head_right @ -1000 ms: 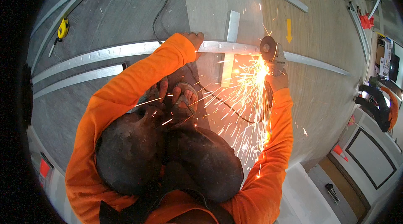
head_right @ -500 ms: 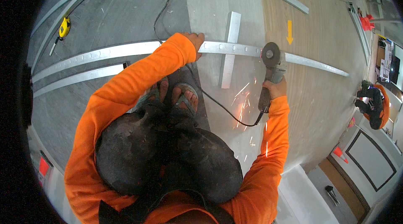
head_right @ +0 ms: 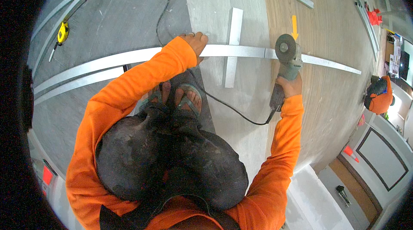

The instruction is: The person measures and marks metal profiles with a tape measure and marker, then uses an angle grinder to cut the profiles to length. The person repeatedly positions the profiles, marks cut lines, and cuts them, producing multiple cut pieces.

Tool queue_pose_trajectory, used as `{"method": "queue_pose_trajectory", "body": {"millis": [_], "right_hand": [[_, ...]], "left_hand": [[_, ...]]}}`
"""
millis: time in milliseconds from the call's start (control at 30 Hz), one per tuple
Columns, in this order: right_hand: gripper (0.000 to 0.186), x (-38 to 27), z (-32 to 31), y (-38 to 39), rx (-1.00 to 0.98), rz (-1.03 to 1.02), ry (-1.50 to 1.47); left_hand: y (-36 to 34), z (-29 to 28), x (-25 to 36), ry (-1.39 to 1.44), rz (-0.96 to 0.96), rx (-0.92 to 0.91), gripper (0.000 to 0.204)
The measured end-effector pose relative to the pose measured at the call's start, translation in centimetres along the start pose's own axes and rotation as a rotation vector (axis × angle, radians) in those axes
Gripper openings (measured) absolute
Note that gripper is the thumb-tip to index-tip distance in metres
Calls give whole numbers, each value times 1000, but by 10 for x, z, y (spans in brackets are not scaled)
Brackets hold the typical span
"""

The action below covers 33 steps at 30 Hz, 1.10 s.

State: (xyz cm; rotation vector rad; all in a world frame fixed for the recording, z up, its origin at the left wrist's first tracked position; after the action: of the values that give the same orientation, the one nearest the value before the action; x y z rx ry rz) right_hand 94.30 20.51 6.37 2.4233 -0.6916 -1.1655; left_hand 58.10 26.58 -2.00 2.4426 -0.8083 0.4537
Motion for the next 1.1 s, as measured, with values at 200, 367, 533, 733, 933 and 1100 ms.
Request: {"method": "queue_pose_trajectory", "body": {"millis": [200,367,533,733,933,1100], "right_hand": [[49,18,6,-12,-22,22,28],[49,17,14,-18,-32,17,55],[48,28,13,-24,-30,3,25],[49,24,14,-22,-51,23,23],[53,22,14,-21,-21,53,116],[50,30,13,-28,-51,47,66]], "left_hand": [[-5,-11,8,123,-131,-209,44],[-7,-8,4,122,-111,-257,43],[-7,-9,4,132,-96,-244,42],[-7,-8,3,142,-106,-225,42],[-9,-8,3,140,-99,-233,43],[-8,-6,2,146,-100,-216,43]]}}
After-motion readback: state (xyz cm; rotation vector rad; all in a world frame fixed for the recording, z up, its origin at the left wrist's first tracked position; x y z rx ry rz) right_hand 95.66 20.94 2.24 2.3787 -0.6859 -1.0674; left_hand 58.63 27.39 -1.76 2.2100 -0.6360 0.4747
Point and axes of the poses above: each hand's wrist, its own y-axis away from the middle knuckle, its own z-axis out of the palm, x = y × z, the point moved 3 cm from there along -y, towards the middle knuckle, and after that the axes turned 5 degrees about -x, right-handed, at the moved point
